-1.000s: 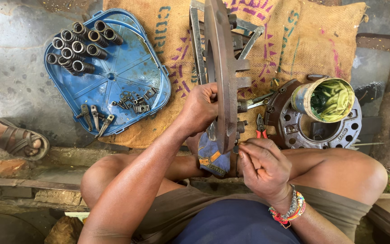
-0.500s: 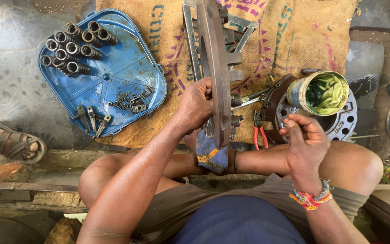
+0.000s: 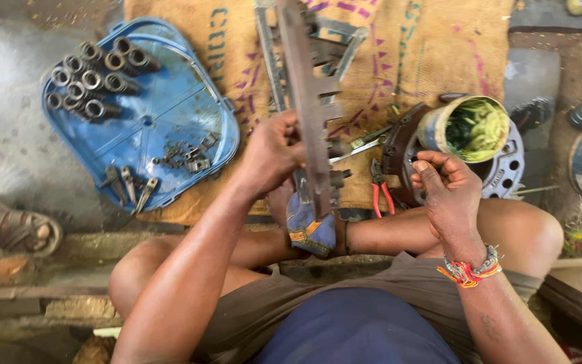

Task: The person sits on the floor and assembles a mechanical component, likely a clutch plate, by inserting small metal pieces into slots. They use a wrench to tighten the pieces and a cloth to wipe the component. The person also applies a green substance from a can to the parts.

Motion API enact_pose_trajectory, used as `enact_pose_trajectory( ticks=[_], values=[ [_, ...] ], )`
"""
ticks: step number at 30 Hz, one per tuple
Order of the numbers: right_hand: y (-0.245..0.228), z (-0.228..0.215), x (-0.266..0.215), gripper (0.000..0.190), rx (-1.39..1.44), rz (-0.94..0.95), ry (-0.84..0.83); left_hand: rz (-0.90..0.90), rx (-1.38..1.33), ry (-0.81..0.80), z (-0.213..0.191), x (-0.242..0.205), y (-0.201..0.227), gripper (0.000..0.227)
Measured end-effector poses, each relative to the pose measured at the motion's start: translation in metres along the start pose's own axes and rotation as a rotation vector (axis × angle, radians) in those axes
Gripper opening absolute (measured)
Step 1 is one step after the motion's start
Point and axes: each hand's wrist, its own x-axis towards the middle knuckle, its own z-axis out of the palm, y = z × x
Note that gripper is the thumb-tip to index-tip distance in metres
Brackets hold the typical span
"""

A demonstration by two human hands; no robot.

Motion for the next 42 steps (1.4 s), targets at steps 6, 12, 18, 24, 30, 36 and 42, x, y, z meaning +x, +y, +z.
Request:
enact_pose_trajectory(
  ticks=[6,12,18,24,30,36,42],
  values=[
    [-0.048,-0.058,-0.028,0.014,-0.106,-0.225,0.162,0.161,0.083,0.073,-0.030,0.010,-0.033,0.024],
    [-0.083,-0.163,-0.108,0.012,-0.167,-0.358,0.366,0.238,-0.217,0.056,-0.065,-0.007,-0.041,0.021],
    [-0.058,-0.241,-0.203,0.013,-0.289,-0.197,0.391,0.261,-0.238,0.055,-0.049,-0.018,-0.048,0.033],
    [0.044,-0.270,-0.251,0.018,-0.542,0.274,0.298,0.232,-0.132,0.145,-0.042,-0.023,-0.038,0.048],
    [0.148,-0.252,-0.210,0.018,-0.537,0.102,0.337,0.233,-0.109,0.374,-0.108,-0.034,-0.074,0.055],
    [0.262,-0.233,-0.072,0.016,0.129,0.314,0.395,0.211,0.068,0.504,-0.128,-0.105,-0.075,0.054],
    [0.307,-0.240,0.026,0.017,-0.715,0.742,0.063,0.121,0.295,0.550,-0.095,-0.125,-0.049,0.054]
  ],
)
